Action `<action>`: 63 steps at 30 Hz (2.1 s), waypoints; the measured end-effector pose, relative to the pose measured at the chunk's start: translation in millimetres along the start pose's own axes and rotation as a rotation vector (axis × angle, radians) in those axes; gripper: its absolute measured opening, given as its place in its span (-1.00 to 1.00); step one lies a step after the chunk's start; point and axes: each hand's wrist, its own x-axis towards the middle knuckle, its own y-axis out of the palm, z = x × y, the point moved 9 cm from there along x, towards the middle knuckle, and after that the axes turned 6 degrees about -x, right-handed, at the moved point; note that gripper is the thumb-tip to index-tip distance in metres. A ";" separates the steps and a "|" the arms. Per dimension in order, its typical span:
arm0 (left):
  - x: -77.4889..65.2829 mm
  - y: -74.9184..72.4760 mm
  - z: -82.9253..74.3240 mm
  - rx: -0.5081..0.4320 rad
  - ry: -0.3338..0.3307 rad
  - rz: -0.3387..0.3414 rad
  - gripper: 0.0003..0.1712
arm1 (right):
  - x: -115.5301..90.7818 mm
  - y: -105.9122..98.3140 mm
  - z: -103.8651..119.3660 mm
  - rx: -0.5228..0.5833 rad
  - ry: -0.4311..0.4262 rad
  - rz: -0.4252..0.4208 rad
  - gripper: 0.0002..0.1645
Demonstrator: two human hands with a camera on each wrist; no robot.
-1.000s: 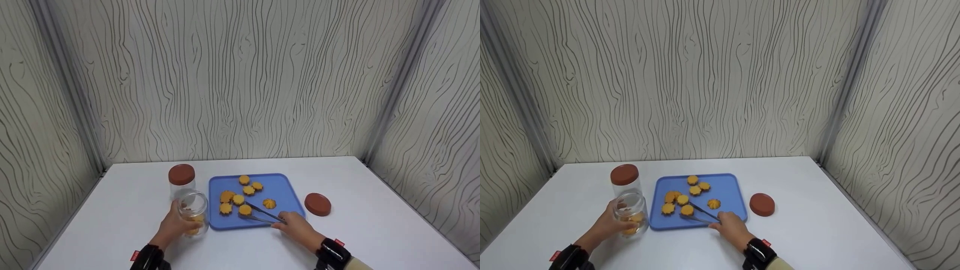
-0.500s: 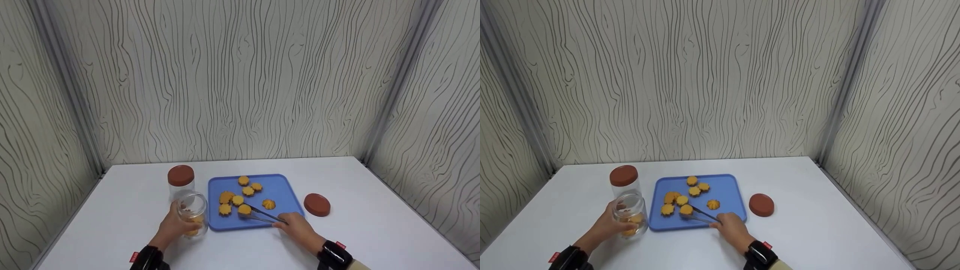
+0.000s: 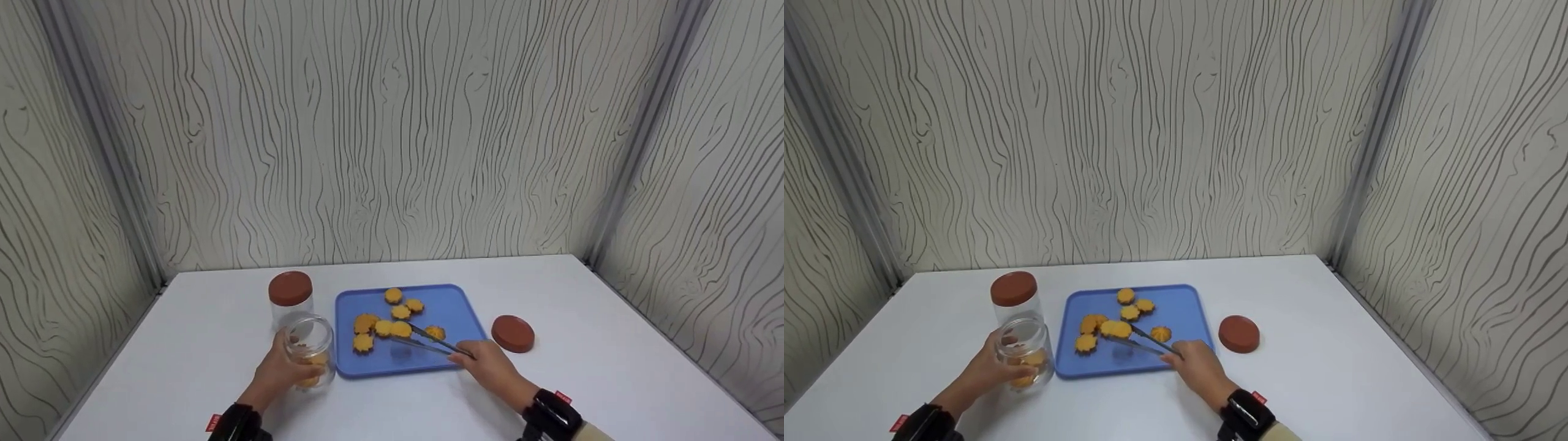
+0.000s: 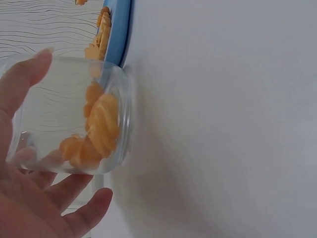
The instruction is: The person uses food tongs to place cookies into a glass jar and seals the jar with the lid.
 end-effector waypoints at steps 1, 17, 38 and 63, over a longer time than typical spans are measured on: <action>0.3 0.0 0.0 0.006 0.001 0.001 0.26 | -0.3 -1.6 0.6 0.000 0.001 -0.006 -0.67; -0.2 -0.4 -0.1 -0.007 -0.020 0.004 0.20 | -0.8 -11.9 9.1 0.027 -0.020 -0.028 -0.61; -1.4 0.3 -5.3 -0.009 0.035 0.005 0.20 | -0.2 -22.9 20.3 0.039 -0.040 -0.068 -0.64; -1.2 2.6 -4.3 -0.045 -0.007 0.011 0.22 | 22.5 -12.2 63.7 0.075 -0.096 -0.028 -0.69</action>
